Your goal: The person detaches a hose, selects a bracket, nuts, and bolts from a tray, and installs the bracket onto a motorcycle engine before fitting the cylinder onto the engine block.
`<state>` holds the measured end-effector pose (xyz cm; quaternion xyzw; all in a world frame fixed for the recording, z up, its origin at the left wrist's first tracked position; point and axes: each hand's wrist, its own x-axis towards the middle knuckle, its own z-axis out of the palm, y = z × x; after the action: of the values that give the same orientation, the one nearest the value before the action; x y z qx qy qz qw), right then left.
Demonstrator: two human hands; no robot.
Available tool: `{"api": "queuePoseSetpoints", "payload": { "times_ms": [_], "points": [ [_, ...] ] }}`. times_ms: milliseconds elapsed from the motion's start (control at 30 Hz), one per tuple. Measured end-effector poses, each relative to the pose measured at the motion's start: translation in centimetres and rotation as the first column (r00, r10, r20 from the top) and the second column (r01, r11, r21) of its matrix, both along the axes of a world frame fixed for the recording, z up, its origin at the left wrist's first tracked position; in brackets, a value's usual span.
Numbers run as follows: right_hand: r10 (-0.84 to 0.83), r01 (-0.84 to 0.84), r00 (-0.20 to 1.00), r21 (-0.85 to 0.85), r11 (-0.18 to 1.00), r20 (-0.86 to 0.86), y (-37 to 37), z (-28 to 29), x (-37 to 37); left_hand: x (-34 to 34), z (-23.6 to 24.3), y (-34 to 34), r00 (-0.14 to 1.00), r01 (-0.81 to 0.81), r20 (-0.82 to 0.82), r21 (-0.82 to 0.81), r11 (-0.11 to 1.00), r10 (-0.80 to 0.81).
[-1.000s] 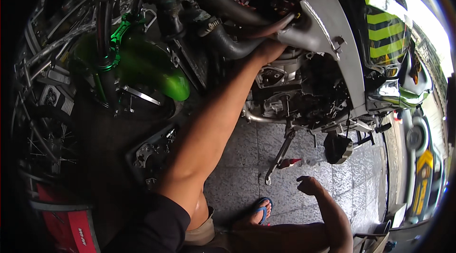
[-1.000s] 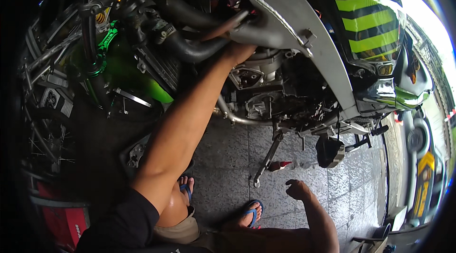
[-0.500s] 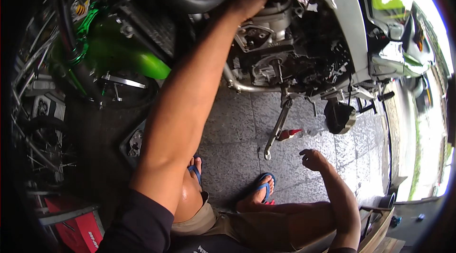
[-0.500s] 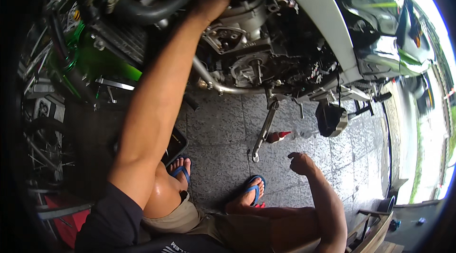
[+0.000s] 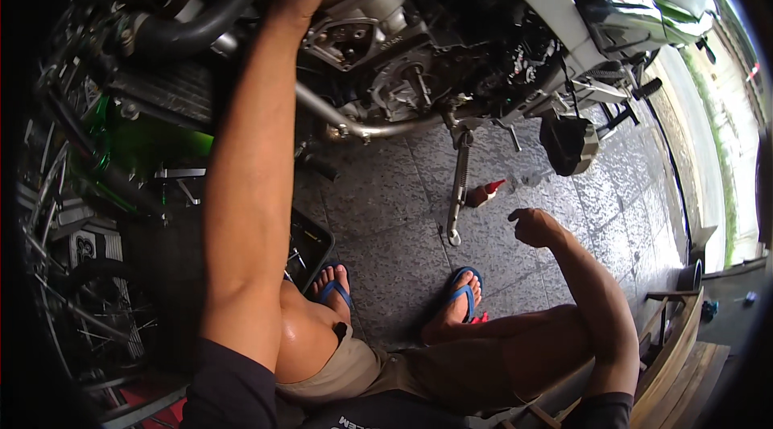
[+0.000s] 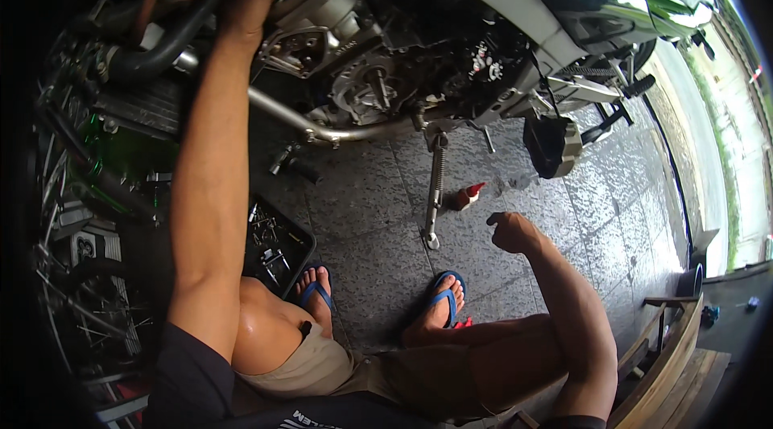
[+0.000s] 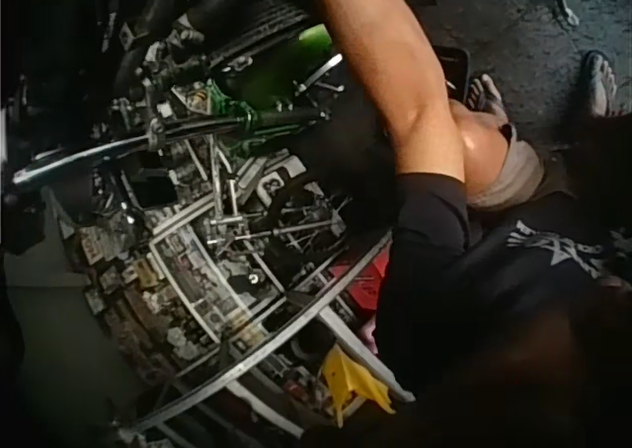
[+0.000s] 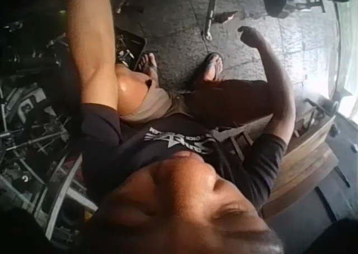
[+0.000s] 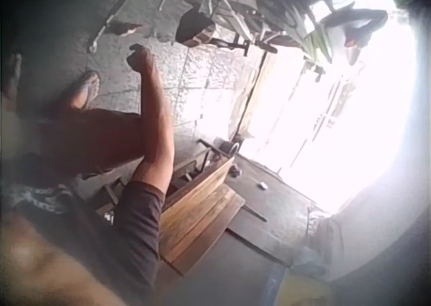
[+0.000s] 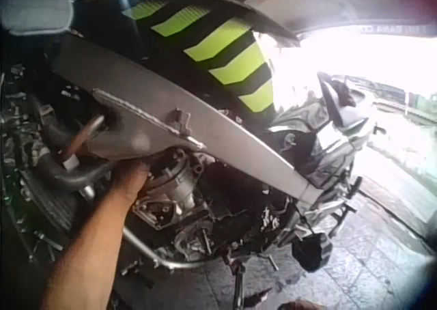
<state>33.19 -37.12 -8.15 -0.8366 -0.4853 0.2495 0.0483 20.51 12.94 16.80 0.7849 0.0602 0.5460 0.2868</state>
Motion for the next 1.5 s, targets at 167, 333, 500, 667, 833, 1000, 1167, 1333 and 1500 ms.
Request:
{"api": "queuePoseSetpoints", "payload": {
  "times_ms": [167, 333, 500, 667, 833, 1000, 1167, 1333, 1500],
  "points": [
    [-0.091, 0.091, 0.996, -0.005, 0.996, -0.015, 0.8, 1.1, -0.6, -0.4, -0.2, 0.4, 1.000, -0.021, -0.006, 0.025, 0.999, 0.021],
    [-0.132, 0.132, 0.991, -0.040, 0.990, 0.003, -1.1, 0.6, 0.9, 1.0, -0.3, -0.2, 1.000, 0.010, 0.028, 0.041, 0.999, -0.011],
    [-0.186, 0.183, 0.981, -0.059, 0.981, -0.050, 1.5, 2.6, -0.4, -0.6, 0.5, 0.6, 1.000, -0.013, 0.022, 0.071, 0.997, 0.012],
    [-0.177, 0.174, 0.984, -0.071, 0.982, -0.031, 0.8, 2.5, -0.6, 0.6, 0.1, 0.0, 0.999, -0.003, 0.050, 0.081, 0.997, -0.001],
    [-0.139, 0.137, 0.990, -0.071, 0.988, -0.022, 1.1, 2.1, -0.7, 0.2, 0.6, -0.1, 0.996, 0.007, 0.083, 0.106, 0.994, -0.016],
    [-0.086, 0.086, 0.996, 0.006, 0.996, 0.033, 0.9, 1.6, -0.6, 0.2, 0.2, 0.9, 0.982, 0.157, 0.108, -0.027, 0.987, -0.153],
    [-0.161, 0.156, 0.987, -0.162, 0.974, -0.020, 0.5, 0.1, 0.6, 0.0, 0.7, -1.0, 0.955, 0.290, 0.126, -0.215, 0.933, -0.268],
    [-0.148, 0.144, 0.989, -0.128, 0.981, -0.021, 1.0, 1.0, -0.2, 0.0, 0.5, -1.2, 0.963, 0.241, 0.157, -0.133, 0.961, -0.220],
    [-0.202, 0.194, 0.979, -0.172, 0.966, -0.028, 1.8, 2.9, -1.2, -0.8, 1.0, -2.3, 0.918, 0.395, 0.170, -0.323, 0.860, -0.358]
  ]
}}
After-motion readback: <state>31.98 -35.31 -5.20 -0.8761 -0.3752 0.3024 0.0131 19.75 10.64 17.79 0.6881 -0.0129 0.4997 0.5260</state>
